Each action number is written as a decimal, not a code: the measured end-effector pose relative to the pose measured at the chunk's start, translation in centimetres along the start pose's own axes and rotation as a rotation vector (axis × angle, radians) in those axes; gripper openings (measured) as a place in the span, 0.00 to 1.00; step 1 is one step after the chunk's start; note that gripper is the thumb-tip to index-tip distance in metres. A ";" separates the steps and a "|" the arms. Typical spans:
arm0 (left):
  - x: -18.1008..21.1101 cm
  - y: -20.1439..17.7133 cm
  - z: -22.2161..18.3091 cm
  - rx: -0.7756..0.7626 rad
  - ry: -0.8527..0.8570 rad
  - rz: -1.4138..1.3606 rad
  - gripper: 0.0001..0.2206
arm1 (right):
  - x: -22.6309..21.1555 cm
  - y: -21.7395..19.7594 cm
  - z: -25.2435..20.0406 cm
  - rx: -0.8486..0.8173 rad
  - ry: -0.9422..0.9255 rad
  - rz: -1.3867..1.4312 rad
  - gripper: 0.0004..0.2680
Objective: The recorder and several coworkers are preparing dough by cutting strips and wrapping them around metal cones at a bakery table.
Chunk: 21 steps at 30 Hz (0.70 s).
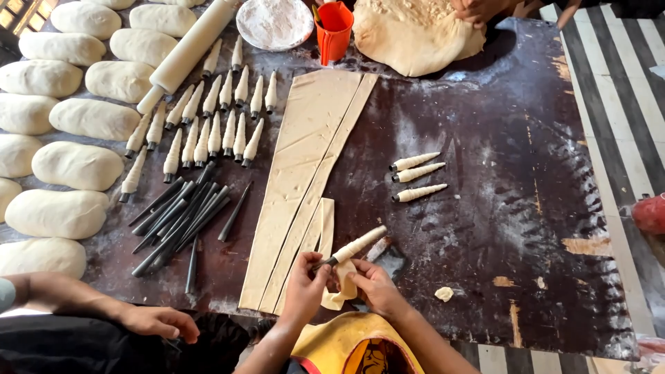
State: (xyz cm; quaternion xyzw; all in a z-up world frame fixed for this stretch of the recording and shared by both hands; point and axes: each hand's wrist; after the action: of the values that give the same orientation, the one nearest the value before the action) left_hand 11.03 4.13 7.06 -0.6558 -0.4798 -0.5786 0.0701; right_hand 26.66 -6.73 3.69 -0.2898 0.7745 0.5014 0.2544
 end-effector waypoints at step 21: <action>0.3 1.3 -1.3 0.035 0.530 0.847 0.08 | -0.3 0.4 0.3 0.037 -0.044 -0.090 0.11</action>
State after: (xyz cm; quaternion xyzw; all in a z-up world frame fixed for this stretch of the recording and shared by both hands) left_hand 11.02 2.74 8.39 -0.6223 -0.1467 -0.6379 0.4294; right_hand 26.64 -6.25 3.98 -0.3086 0.7639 0.4813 0.2992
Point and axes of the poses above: each hand's wrist, its own z-axis towards the middle knuckle, its own y-axis out of the palm, x = y × z, and after that the axes turned 8 degrees about -x, right-handed
